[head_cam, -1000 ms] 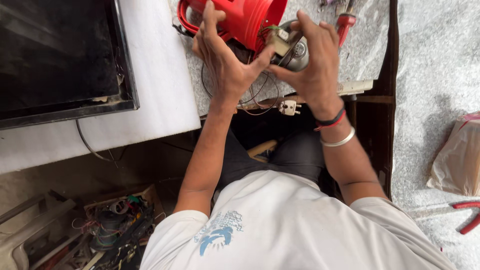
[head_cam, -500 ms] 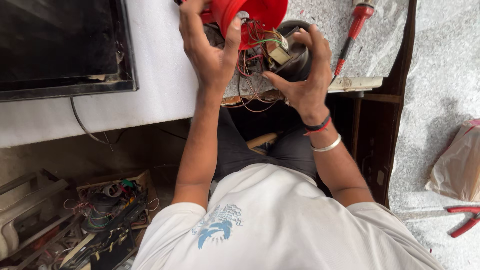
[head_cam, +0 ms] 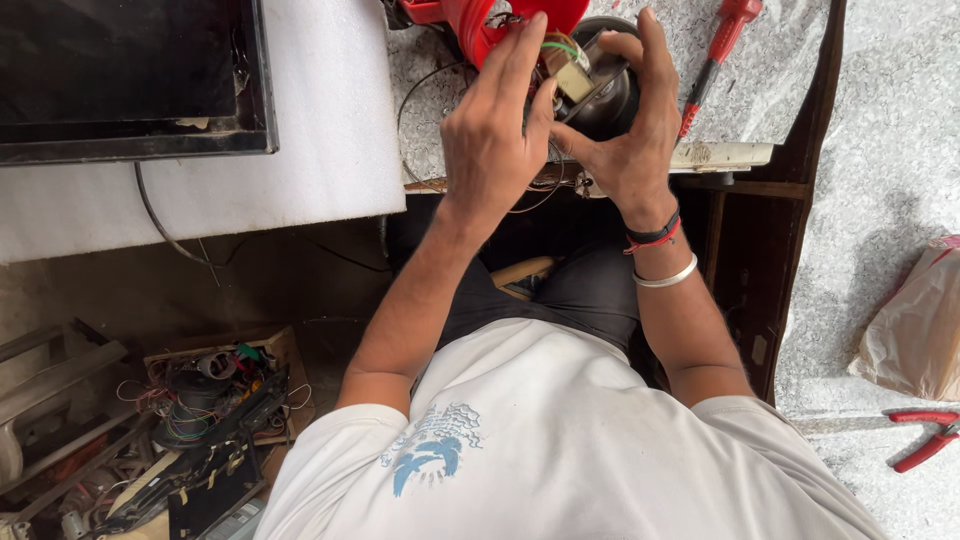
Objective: The person repairs an electric appliance with a red plastic housing and a motor unit on a cluttered workbench. They unwrap a paper packet of parts, strip and position wires, scrape residue from a round metal disc with a small tool, solder the wires using a soldering iron, and adjust and reassemble the components.
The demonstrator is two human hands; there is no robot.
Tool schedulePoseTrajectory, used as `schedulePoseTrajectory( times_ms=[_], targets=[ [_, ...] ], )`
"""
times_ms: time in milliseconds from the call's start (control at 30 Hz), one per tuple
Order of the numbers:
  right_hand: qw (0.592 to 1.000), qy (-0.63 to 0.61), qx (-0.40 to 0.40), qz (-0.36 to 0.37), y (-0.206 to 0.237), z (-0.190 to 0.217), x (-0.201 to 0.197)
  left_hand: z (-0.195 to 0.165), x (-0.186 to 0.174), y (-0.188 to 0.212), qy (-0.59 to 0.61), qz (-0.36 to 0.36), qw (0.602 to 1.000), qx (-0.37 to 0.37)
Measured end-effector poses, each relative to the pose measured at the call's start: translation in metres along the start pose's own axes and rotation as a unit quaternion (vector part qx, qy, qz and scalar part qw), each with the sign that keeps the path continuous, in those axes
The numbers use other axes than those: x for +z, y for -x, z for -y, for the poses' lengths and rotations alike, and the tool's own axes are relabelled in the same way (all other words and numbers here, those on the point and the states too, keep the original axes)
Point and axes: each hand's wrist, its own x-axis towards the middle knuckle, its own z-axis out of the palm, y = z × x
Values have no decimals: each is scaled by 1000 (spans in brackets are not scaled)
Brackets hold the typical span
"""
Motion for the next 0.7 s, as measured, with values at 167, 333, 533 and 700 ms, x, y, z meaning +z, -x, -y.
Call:
schedulePoseTrajectory(
  times_ms=[167, 333, 533, 700],
  targets=[
    [999, 13, -21, -20, 3, -6, 0, 1, -8, -9, 57, 69, 995, -34],
    [995, 42, -88, -1, 2, -13, -5, 6, -20, -6, 186, 43, 981, -33],
    [994, 38, -104, -2, 1, -19, -3, 19, -20, 12, 220, -65, 967, -111],
    [997, 8, -79, 11, 2, -21, -5, 33, -18, 24, 389, -145, 888, -199]
  ],
)
